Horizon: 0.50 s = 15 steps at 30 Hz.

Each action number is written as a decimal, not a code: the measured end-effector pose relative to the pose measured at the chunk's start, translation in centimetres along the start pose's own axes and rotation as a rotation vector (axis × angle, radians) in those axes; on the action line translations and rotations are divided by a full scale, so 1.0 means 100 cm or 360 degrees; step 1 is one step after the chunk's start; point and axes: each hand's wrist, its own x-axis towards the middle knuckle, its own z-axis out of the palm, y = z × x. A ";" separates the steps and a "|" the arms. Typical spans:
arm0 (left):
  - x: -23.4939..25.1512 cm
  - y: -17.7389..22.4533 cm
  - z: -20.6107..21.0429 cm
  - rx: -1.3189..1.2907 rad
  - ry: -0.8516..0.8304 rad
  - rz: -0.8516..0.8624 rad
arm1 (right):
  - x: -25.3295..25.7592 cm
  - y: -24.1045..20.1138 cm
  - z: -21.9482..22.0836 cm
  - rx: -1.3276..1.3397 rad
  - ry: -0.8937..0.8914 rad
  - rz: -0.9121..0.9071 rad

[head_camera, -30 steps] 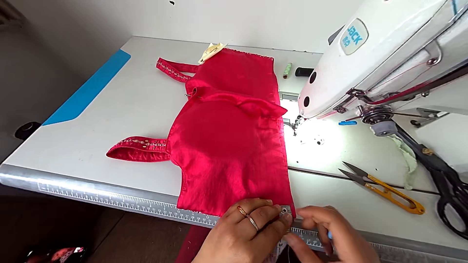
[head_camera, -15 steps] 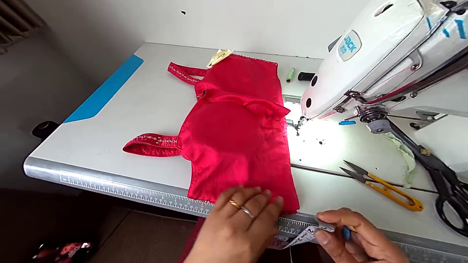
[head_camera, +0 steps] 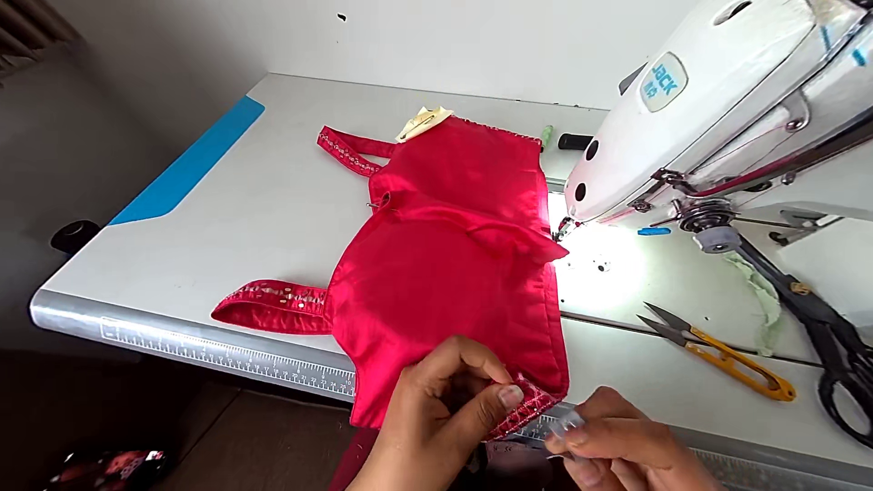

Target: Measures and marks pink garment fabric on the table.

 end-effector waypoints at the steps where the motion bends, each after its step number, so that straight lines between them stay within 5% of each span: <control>1: -0.001 -0.002 0.000 -0.0011 -0.0017 0.0009 | 0.002 0.000 0.003 -0.0074 0.0009 -0.0026; 15: -0.003 0.005 -0.003 -0.0124 -0.0113 -0.0199 | 0.016 -0.003 -0.006 -0.0410 -0.0322 0.0143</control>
